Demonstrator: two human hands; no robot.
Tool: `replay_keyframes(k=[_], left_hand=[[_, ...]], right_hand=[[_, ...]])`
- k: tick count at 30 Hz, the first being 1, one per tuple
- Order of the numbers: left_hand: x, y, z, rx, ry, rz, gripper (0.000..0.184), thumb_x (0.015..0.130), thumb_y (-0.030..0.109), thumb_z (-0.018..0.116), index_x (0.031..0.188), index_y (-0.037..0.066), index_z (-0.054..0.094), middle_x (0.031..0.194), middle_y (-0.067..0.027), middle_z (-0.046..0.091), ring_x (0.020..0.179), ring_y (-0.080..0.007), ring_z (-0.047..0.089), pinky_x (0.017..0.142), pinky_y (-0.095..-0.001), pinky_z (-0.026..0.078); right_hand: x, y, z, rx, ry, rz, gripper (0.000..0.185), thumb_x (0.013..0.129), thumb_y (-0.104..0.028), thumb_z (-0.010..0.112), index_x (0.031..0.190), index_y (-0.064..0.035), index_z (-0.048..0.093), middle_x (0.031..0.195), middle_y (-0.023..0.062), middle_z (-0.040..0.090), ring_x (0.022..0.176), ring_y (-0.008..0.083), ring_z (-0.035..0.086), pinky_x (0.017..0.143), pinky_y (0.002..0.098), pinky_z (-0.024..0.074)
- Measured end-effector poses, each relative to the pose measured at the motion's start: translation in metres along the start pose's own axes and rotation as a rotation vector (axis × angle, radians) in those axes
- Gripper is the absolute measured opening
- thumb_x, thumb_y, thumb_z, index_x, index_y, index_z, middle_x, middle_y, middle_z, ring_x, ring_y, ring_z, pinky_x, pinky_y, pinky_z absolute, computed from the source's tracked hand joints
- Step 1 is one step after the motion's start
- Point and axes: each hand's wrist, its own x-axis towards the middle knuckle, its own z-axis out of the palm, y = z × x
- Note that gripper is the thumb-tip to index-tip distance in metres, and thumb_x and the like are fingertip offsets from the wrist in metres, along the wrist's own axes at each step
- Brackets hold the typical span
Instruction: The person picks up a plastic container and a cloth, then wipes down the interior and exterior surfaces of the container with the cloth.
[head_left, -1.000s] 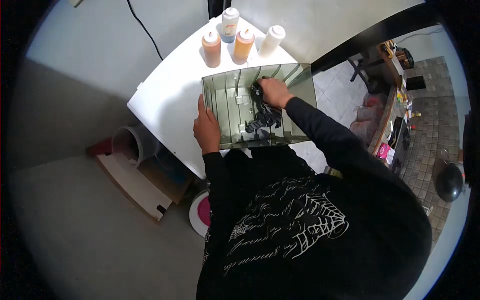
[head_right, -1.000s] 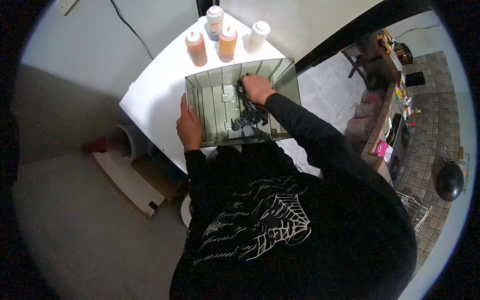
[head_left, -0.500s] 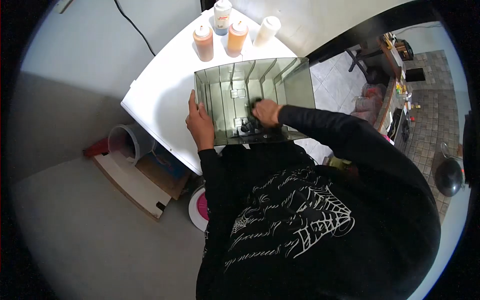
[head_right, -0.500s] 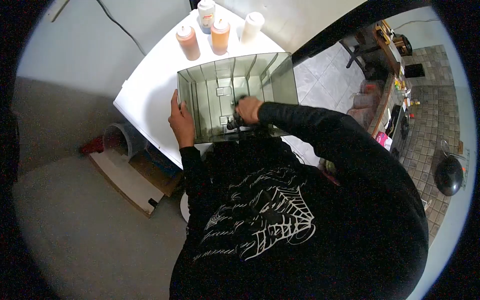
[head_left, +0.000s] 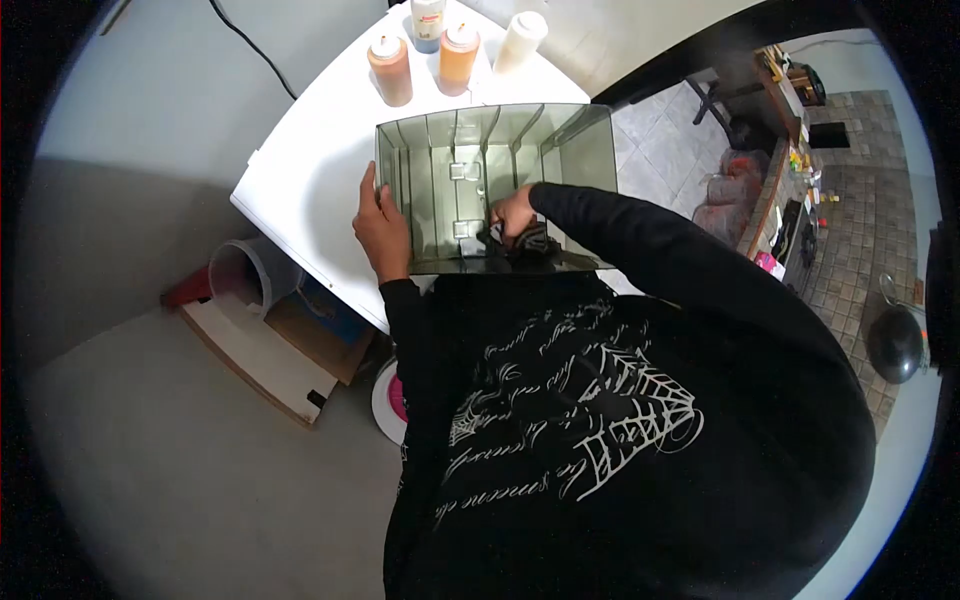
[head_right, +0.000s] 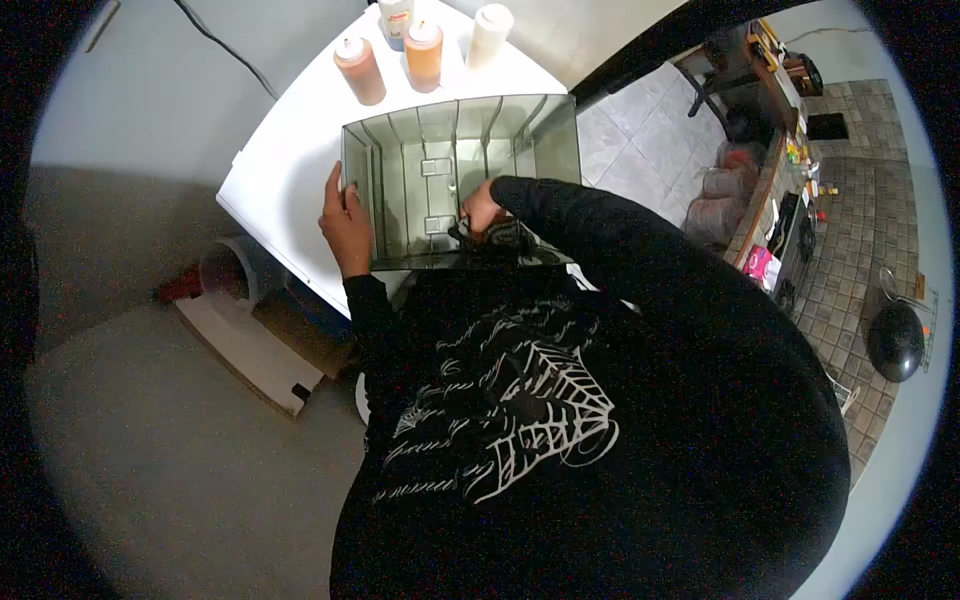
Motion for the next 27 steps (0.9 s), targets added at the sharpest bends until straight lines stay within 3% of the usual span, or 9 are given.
replay_keyframes(k=[1, 3, 7, 9, 10, 13, 17, 22, 27], left_hand=[[-0.001, -0.004, 0.003, 0.008, -0.006, -0.005, 0.043, 0.110, 0.013, 0.055, 0.153, 0.015, 0.058, 0.109, -0.0225, 0.078, 0.091, -0.0292, 0.076, 0.080, -0.0412, 0.057], [0.002, -0.014, 0.008, -0.100, 0.109, 0.120, 0.040, 0.106, 0.010, 0.058, 0.145, 0.011, 0.063, 0.097, -0.0242, 0.076, 0.081, -0.0404, 0.073, 0.074, -0.0452, 0.055], [0.001, -0.011, 0.009, -0.058, 0.106, 0.104, 0.039, 0.106, 0.010, 0.058, 0.145, 0.009, 0.063, 0.097, -0.0245, 0.077, 0.082, -0.0353, 0.075, 0.076, -0.0437, 0.056], [0.001, -0.008, 0.006, -0.074, 0.084, 0.106, 0.039, 0.106, 0.011, 0.059, 0.144, 0.008, 0.063, 0.097, -0.0245, 0.077, 0.082, -0.0338, 0.075, 0.076, -0.0433, 0.056], [0.003, -0.008, 0.004, -0.096, 0.077, 0.107, 0.038, 0.106, 0.011, 0.059, 0.144, 0.007, 0.064, 0.097, -0.0244, 0.077, 0.083, -0.0323, 0.076, 0.076, -0.0429, 0.056], [0.009, -0.018, 0.005, -0.077, 0.019, 0.045, 0.041, 0.110, 0.016, 0.057, 0.151, 0.011, 0.059, 0.110, -0.0183, 0.079, 0.098, -0.0237, 0.076, 0.085, -0.0395, 0.057], [0.014, -0.017, -0.001, -0.069, -0.030, 0.032, 0.040, 0.110, 0.018, 0.059, 0.149, 0.008, 0.061, 0.111, -0.0181, 0.079, 0.101, -0.0239, 0.076, 0.087, -0.0397, 0.058], [0.019, -0.036, 0.005, -0.088, 0.002, 0.045, 0.038, 0.110, 0.022, 0.060, 0.143, 0.002, 0.064, 0.112, -0.0191, 0.078, 0.101, -0.0247, 0.076, 0.088, -0.0408, 0.058], [0.021, -0.037, 0.005, -0.068, 0.011, 0.055, 0.039, 0.110, 0.023, 0.060, 0.142, 0.002, 0.064, 0.112, -0.0197, 0.078, 0.100, -0.0257, 0.076, 0.089, -0.0417, 0.058]], right_hand=[[0.000, -0.002, -0.003, 0.040, 0.011, 0.065, 0.053, 0.080, -0.042, 0.088, 0.119, -0.0080, 0.073, 0.095, 0.0088, 0.076, 0.074, 0.0215, 0.068, 0.063, 0.0388, 0.0552], [0.005, -0.004, -0.004, 0.030, -0.042, 0.064, 0.064, 0.078, -0.049, 0.088, 0.123, -0.0069, 0.071, 0.099, 0.0093, 0.076, 0.079, 0.0226, 0.070, 0.066, 0.0386, 0.0569], [-0.015, -0.008, -0.009, 0.017, 0.075, 0.041, 0.065, 0.079, -0.052, 0.086, 0.122, -0.0055, 0.072, 0.104, 0.0095, 0.077, 0.093, 0.0226, 0.073, 0.076, 0.0380, 0.0600], [-0.027, -0.016, -0.016, 0.016, -0.089, -0.020, 0.080, 0.081, -0.055, 0.081, 0.140, -0.0051, 0.064, 0.114, 0.0168, 0.076, 0.097, 0.0264, 0.074, 0.076, 0.0396, 0.0615], [-0.038, -0.023, -0.015, 0.116, -0.044, 0.036, 0.054, 0.081, -0.043, 0.086, 0.116, -0.0033, 0.074, 0.104, 0.0086, 0.077, 0.094, 0.0201, 0.072, 0.081, 0.0384, 0.0587], [-0.067, -0.033, -0.016, 0.117, 0.058, -0.042, 0.048, 0.083, -0.039, 0.086, 0.114, -0.0038, 0.074, 0.101, 0.0077, 0.077, 0.089, 0.0181, 0.071, 0.078, 0.0353, 0.0574], [-0.122, -0.058, -0.014, 0.279, 0.134, -0.158, 0.045, 0.082, -0.034, 0.090, 0.109, -0.0023, 0.074, 0.097, 0.0059, 0.076, 0.088, 0.0151, 0.070, 0.078, 0.0332, 0.0565], [-0.158, -0.072, -0.010, 0.408, 0.078, -0.292, 0.042, 0.082, -0.021, 0.093, 0.115, -0.0008, 0.075, 0.105, 0.0061, 0.080, 0.093, 0.0130, 0.072, 0.083, 0.0310, 0.0578], [-0.163, -0.062, -0.002, 0.449, 0.133, -0.275, 0.039, 0.085, -0.021, 0.091, 0.113, -0.0001, 0.074, 0.101, 0.0046, 0.079, 0.091, 0.0116, 0.070, 0.083, 0.0301, 0.0566]])
